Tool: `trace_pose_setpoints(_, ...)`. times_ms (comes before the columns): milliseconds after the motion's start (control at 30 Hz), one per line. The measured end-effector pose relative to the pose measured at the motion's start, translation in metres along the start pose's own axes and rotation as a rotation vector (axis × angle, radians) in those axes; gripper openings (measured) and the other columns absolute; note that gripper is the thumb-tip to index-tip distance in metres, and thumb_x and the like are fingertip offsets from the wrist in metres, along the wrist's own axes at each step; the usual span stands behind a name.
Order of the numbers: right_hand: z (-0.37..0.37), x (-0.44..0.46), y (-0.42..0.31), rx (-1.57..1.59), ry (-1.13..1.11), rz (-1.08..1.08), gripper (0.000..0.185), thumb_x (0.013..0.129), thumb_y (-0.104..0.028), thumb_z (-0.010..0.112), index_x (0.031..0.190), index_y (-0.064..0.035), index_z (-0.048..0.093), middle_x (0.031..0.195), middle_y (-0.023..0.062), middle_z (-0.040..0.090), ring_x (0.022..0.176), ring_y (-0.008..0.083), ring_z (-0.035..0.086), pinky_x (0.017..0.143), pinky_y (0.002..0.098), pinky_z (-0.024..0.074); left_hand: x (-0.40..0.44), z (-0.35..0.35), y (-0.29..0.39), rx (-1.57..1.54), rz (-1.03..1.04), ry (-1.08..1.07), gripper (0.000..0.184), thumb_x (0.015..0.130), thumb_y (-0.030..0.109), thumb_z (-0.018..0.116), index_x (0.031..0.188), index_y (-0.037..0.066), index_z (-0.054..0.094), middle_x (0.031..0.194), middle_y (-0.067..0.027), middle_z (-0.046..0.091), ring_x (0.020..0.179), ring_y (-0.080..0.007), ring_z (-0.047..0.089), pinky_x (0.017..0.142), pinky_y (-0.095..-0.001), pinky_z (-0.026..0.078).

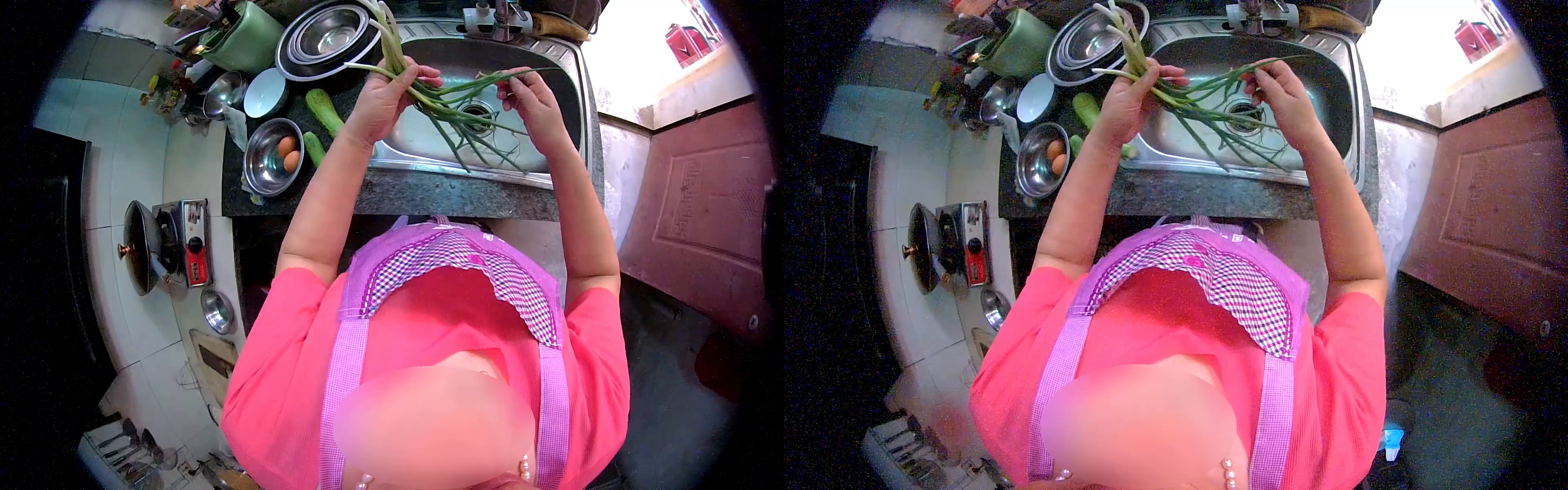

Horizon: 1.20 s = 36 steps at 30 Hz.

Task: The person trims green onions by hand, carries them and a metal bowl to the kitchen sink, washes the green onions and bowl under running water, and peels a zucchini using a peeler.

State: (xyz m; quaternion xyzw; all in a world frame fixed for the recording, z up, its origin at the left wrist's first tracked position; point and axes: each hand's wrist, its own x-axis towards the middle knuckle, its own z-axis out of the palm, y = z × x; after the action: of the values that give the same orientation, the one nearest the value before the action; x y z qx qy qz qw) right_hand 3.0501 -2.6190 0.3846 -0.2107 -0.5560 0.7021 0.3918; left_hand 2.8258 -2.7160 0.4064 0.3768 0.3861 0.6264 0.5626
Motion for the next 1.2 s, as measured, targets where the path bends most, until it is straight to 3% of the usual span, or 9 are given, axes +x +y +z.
trace_pose_setpoints(200, 0.009, 0.004, -0.009, 0.567, 0.003, 0.147, 0.013, 0.086, -0.011, 0.041, 0.091, -0.0034, 0.050, 0.094, 0.0146, 0.059, 0.073, 0.0146, 0.056, 0.063, 0.0246, 0.0455, 0.000, 0.004, -0.004, -0.030, -0.021, -0.048, 0.013, 0.087, 0.015, 0.050, 0.097, 0.009, 0.045, 0.099, -0.0135, 0.058, 0.094, -0.0238, 0.057, 0.079, -0.0343, 0.048)
trace_pose_setpoints(233, 0.008, 0.008, -0.002, 0.657, -0.009, 0.166, 0.011, 0.086, -0.014, 0.043, 0.089, -0.0052, 0.049, 0.084, 0.0129, 0.058, 0.066, 0.0148, 0.054, 0.057, 0.0248, 0.0450, 0.000, 0.004, -0.004, -0.024, -0.021, -0.069, 0.012, 0.087, 0.013, 0.050, 0.097, 0.009, 0.045, 0.099, -0.0135, 0.057, 0.095, -0.0238, 0.056, 0.080, -0.0342, 0.048)
trace_pose_setpoints(333, 0.009, 0.016, -0.004, 0.436, -0.113, 0.219, 0.009, 0.085, -0.015, 0.047, 0.088, -0.0068, 0.049, 0.076, 0.0080, 0.055, 0.063, 0.0149, 0.053, 0.054, 0.0252, 0.0431, 0.002, 0.004, -0.007, -0.042, 0.014, -0.168, 0.011, 0.085, 0.009, 0.050, 0.095, 0.009, 0.046, 0.099, -0.0134, 0.057, 0.096, -0.0233, 0.055, 0.082, -0.0338, 0.047)
trace_pose_setpoints(367, 0.017, 0.016, -0.002, 0.075, 0.016, 0.168, 0.009, 0.083, -0.015, 0.051, 0.089, -0.0073, 0.049, 0.067, 0.0043, 0.049, 0.060, 0.0139, 0.052, 0.051, 0.0259, 0.0408, 0.003, 0.001, -0.007, -0.049, -0.012, -0.187, 0.010, 0.084, 0.007, 0.050, 0.093, 0.009, 0.046, 0.100, -0.0125, 0.054, 0.099, -0.0226, 0.053, 0.085, -0.0347, 0.045)
trace_pose_setpoints(467, 0.026, 0.007, -0.022, -0.826, -0.202, -0.047, 0.014, 0.081, -0.015, 0.055, 0.092, -0.0079, 0.050, 0.068, 0.0060, 0.050, 0.062, 0.0167, 0.053, 0.053, 0.0300, 0.0418, 0.001, -0.001, -0.006, -0.043, -0.008, -0.165, 0.013, 0.082, 0.005, 0.052, 0.092, 0.008, 0.045, 0.101, -0.0123, 0.052, 0.100, -0.0227, 0.051, 0.086, -0.0354, 0.043)
trace_pose_setpoints(500, 0.027, 0.007, -0.020, -1.031, -0.235, -0.291, 0.018, 0.076, -0.015, 0.059, 0.092, -0.0089, 0.053, 0.073, 0.0081, 0.052, 0.069, 0.0232, 0.056, 0.060, 0.0350, 0.0439, 0.001, 0.000, -0.005, -0.051, -0.007, -0.158, 0.015, 0.081, 0.001, 0.051, 0.092, 0.008, 0.046, 0.101, -0.0116, 0.052, 0.100, -0.0218, 0.052, 0.086, -0.0347, 0.044)
trace_pose_setpoints(600, 0.031, 0.006, -0.026, -1.436, -0.372, -0.328, 0.019, 0.072, -0.016, 0.061, 0.088, -0.0087, 0.057, 0.082, 0.0085, 0.055, 0.080, 0.0285, 0.056, 0.067, 0.0385, 0.0443, 0.002, 0.000, -0.007, -0.053, 0.002, -0.165, 0.021, 0.075, -0.008, 0.048, 0.091, 0.006, 0.046, 0.100, -0.0102, 0.051, 0.099, -0.0204, 0.052, 0.084, -0.0337, 0.047)
trace_pose_setpoints(867, 0.037, 0.014, -0.033, -1.258, -0.265, -0.316, 0.015, 0.076, -0.017, 0.055, 0.084, -0.0055, 0.058, 0.082, 0.0099, 0.051, 0.081, 0.0298, 0.053, 0.069, 0.0390, 0.0436, 0.006, -0.004, -0.009, -0.170, -0.061, -0.198, 0.029, 0.062, -0.013, 0.043, 0.084, 0.005, 0.044, 0.097, -0.0121, 0.051, 0.101, -0.0276, 0.052, 0.088, -0.0409, 0.045)
trace_pose_setpoints(1200, 0.039, 0.024, -0.027, -1.052, -0.144, -0.302, 0.016, 0.077, -0.018, 0.054, 0.084, -0.0039, 0.057, 0.084, 0.0113, 0.051, 0.080, 0.0310, 0.053, 0.068, 0.0375, 0.0428, 0.003, -0.004, -0.015, -0.429, -0.200, -0.181, 0.049, 0.062, -0.003, 0.046, 0.111, 0.003, 0.043, 0.107, -0.0209, 0.052, 0.103, -0.0348, 0.051, 0.093, -0.0462, 0.038)
